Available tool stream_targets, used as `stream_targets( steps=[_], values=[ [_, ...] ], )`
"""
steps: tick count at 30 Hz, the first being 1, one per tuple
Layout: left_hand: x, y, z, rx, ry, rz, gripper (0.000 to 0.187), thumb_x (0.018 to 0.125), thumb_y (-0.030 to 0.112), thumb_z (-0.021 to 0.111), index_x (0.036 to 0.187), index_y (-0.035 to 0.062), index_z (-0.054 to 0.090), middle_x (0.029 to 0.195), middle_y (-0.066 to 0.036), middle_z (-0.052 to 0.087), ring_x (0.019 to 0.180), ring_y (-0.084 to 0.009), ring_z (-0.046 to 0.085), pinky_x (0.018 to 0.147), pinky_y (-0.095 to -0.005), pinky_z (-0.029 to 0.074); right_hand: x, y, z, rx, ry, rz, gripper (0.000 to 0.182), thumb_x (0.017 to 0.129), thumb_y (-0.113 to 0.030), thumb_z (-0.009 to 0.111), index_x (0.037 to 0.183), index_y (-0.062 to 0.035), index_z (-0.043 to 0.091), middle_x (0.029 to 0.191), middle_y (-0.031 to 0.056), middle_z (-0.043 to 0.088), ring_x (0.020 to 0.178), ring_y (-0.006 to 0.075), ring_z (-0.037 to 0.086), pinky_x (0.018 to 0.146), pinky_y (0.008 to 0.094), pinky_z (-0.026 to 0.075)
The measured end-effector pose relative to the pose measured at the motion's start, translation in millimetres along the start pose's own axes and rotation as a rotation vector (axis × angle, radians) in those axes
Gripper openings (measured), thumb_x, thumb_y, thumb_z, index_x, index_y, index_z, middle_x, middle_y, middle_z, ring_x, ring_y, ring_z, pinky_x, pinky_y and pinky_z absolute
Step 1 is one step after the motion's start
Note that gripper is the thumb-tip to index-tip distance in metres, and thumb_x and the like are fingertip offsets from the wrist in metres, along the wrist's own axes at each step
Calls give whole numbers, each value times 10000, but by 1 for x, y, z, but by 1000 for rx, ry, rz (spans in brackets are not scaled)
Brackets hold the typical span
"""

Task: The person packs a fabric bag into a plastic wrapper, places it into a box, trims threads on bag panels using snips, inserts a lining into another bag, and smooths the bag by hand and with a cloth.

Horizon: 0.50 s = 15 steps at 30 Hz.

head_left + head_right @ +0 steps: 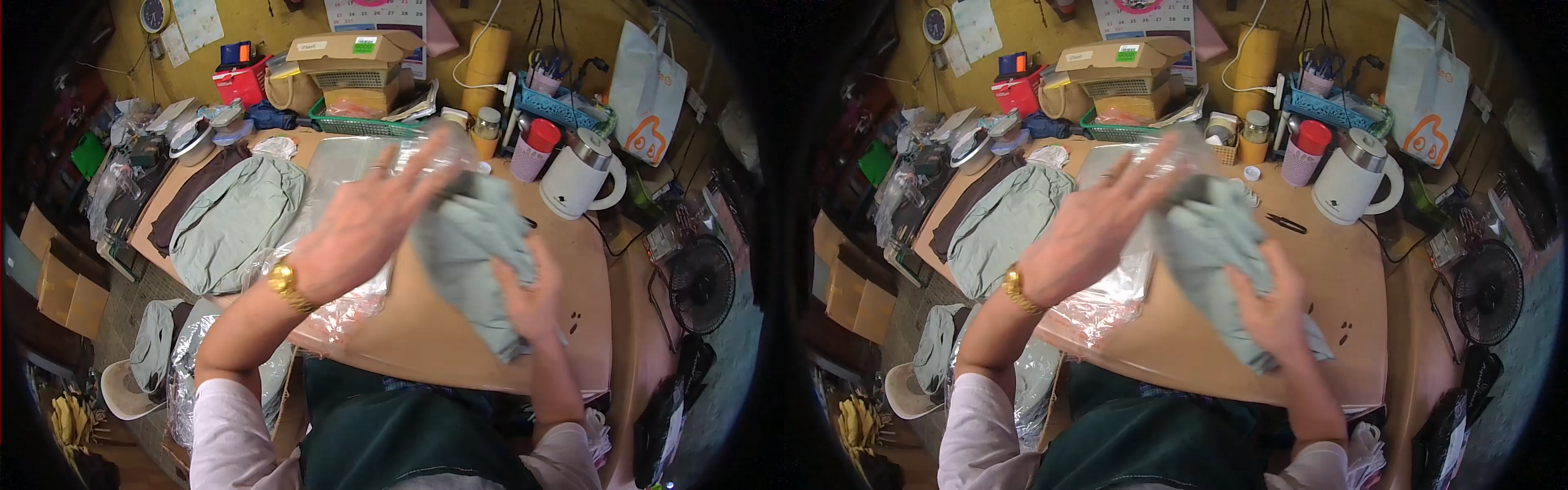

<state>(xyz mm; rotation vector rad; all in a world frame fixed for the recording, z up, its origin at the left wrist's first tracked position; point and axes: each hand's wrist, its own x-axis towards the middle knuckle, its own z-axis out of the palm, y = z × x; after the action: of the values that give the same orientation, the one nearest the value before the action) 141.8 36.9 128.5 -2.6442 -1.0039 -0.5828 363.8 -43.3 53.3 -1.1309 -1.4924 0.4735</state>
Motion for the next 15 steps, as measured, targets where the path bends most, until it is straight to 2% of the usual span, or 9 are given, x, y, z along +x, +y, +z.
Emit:
stream_targets(
  steps=[1,2,3,4,6,11,13,14,15],
  values=[
    [9,11,4,27,-43,95,795,712,-92,549,1459,110,365,1582,-91,242,1283,-371,488,713,-337,583,3,7,15,70,-83,23,288,865,22,617,1149,25,564,1024,82,641,930,112,579,819,268,473],
    [16,20,8,55,-86,190,760,732,-69,566,1447,109,382,1576,-94,252,1280,-388,488,684,-330,592,8,19,39,266,-25,17,372,875,-20,631,1229,23,527,1092,104,631,981,142,584,854,292,471],
    [18,28,14,58,-85,195,760,732,-69,566,1447,109,382,1576,-94,252,1280,-388,488,684,-330,592,12,38,58,463,33,8,461,885,-63,646,1310,20,490,1159,127,621,1032,173,589,888,316,469],
    [16,36,23,43,-73,257,727,747,-47,572,1436,103,395,1568,-93,264,1291,-392,474,673,-326,599,13,75,73,464,37,5,461,885,-63,646,1310,20,490,1159,127,621,1032,173,589,888,316,469],
    [6,43,33,-40,-55,431,654,780,-6,561,1413,79,422,1552,-81,293,1316,-413,431,694,-333,618,21,93,91,505,110,136,486,892,-118,646,1328,15,478,1183,134,612,1056,199,582,914,336,455],
    [-31,50,43,-95,-79,520,521,824,151,653,1325,91,519,1492,-169,355,1355,-421,370,704,-357,605,47,60,94,506,340,338,565,910,-255,647,1373,2,451,1241,150,592,1117,265,564,980,386,417],
    [-42,21,32,-123,315,526,441,791,221,725,1198,100,605,1431,-172,424,1309,-378,440,689,-374,564,51,41,87,470,392,338,601,917,-310,647,1391,-4,439,1264,157,584,1141,292,557,1006,405,403],
    [-41,17,26,-31,443,275,359,774,192,737,1102,94,628,1308,-159,516,1190,-337,527,682,-372,541,52,31,82,425,405,312,621,920,-337,647,1400,-6,434,1275,160,580,1153,305,553,1019,415,395],
    [-44,9,32,13,504,153,319,765,178,744,1054,91,640,1247,-152,562,1130,-317,570,678,-371,530,50,23,76,359,415,280,615,920,-341,647,1398,-13,440,1281,163,577,1157,305,551,1017,414,397]
  ],
)
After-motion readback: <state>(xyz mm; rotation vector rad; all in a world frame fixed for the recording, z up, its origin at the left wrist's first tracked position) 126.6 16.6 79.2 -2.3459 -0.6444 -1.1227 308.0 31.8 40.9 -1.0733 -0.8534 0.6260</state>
